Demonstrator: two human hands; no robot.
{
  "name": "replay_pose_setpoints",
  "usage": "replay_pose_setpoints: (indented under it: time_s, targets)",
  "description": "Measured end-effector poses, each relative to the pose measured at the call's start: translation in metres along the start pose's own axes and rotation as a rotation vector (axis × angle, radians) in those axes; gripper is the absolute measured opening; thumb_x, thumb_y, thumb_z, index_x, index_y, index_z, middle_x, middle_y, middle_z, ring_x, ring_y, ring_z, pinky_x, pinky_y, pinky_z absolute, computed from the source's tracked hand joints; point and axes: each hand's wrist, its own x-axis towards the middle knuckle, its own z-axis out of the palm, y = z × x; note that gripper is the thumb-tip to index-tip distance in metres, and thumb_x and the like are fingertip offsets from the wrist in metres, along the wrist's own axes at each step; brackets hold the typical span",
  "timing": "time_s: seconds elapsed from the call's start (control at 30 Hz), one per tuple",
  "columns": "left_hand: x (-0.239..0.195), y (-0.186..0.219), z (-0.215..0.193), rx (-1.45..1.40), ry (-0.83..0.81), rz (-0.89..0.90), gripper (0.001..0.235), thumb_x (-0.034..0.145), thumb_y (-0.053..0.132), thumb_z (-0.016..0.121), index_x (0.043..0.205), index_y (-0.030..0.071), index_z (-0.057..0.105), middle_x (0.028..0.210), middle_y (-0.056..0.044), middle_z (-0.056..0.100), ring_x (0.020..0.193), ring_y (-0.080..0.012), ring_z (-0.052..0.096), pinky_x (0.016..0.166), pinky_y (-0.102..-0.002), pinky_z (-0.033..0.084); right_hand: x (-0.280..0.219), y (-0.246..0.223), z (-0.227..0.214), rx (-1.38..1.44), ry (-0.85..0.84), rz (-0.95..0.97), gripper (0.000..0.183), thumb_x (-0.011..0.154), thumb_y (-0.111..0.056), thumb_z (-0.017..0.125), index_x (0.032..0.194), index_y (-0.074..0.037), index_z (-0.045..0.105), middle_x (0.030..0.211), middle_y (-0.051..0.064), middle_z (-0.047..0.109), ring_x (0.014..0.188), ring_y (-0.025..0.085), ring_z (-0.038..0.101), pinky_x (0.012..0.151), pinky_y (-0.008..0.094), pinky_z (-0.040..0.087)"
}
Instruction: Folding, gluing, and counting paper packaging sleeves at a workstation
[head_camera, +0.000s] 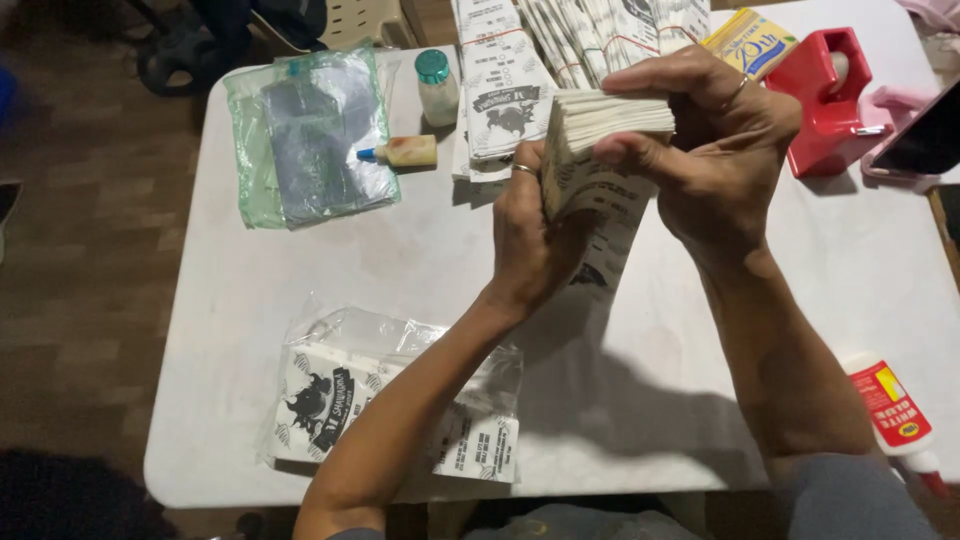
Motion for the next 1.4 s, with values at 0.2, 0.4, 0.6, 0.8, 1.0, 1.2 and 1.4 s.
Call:
replay_pose_setpoints:
  time_s: [0.2,0.4,0.6,0.8,1.0,1.2,1.4]
  targets:
    - [0.019,0.062,-0.012,-0.268,0.013,0.041,0.055,0.104,0.059,0.051,0.126,0.008,0.050,0.114,-0.006,0.057,0.104,-0.0167,0.058,0.092,-0.031,0.051,-0.010,-0.026,0.011,0.059,0.013,0.031,0.033,0.091,-0.012,0.080,0.114,0.008,0.067,0.111,0.021,0.068,0.102,0.023,0.067,0.089,0.027,0.054]
    - [0.011,0.064,-0.002,-0.131,0.135,0.081,0.044,0.111,0.055,0.036,0.122,0.013,0.047,0.108,-0.005,0.049,0.092,-0.0164,0.053,0.081,-0.032,0.046,-0.012,-0.034,0.016,0.211,0.068,0.180,0.032,0.081,-0.016,0.088,0.106,-0.001,0.073,0.096,0.008,0.068,0.083,0.011,0.062,0.071,0.019,0.047]
    - [0.017,0.064,-0.001,-0.021,0.129,0.177,0.030,0.115,0.039,0.036,0.123,0.011,0.046,0.108,-0.007,0.055,0.085,-0.0166,0.057,0.075,-0.032,0.050,-0.013,-0.028,0.009,0.129,0.082,0.136,0.034,0.086,-0.018,0.086,0.111,-0.001,0.073,0.103,0.010,0.069,0.094,0.014,0.063,0.083,0.021,0.046]
    - [0.025,0.054,0.003,0.028,0.152,0.222,0.028,0.115,0.038,0.036,0.119,0.012,0.045,0.107,-0.009,0.056,0.088,-0.0221,0.063,0.077,-0.035,0.057,-0.011,-0.018,0.014,0.175,0.135,0.149,0.033,0.088,-0.023,0.088,0.109,-0.003,0.071,0.103,0.008,0.072,0.091,0.014,0.067,0.084,0.024,0.055]
    - [0.035,0.036,-0.003,-0.076,0.102,0.083,0.042,0.112,0.055,0.036,0.128,0.018,0.047,0.115,-0.001,0.061,0.102,-0.0169,0.063,0.092,-0.033,0.055,-0.006,0.003,0.010,0.231,-0.175,0.083,0.074,0.083,-0.020,0.085,0.141,-0.001,0.044,0.137,0.014,0.057,0.126,0.025,0.060,0.108,0.036,0.058]
    - [0.003,-0.013,0.003,-0.127,-0.057,0.124,0.094,0.091,0.069,0.063,0.153,0.011,0.025,0.146,-0.012,0.040,0.141,-0.0265,0.050,0.127,-0.038,0.053,-0.029,0.046,0.001,0.043,0.034,0.096,0.053,0.086,-0.030,0.084,0.118,-0.006,0.050,0.111,0.004,0.061,0.103,0.014,0.058,0.091,0.028,0.049]
    - [-0.019,-0.046,0.022,0.000,0.101,0.156,0.080,0.090,0.031,0.082,0.149,0.001,0.037,0.132,-0.019,0.056,0.127,-0.0409,0.060,0.113,-0.048,0.048,-0.047,0.077,-0.004,-0.089,-0.151,0.123,0.058,0.105,-0.049,0.055,0.093,0.006,0.066,0.080,0.017,0.060,0.081,0.024,0.058,0.081,0.049,0.051]
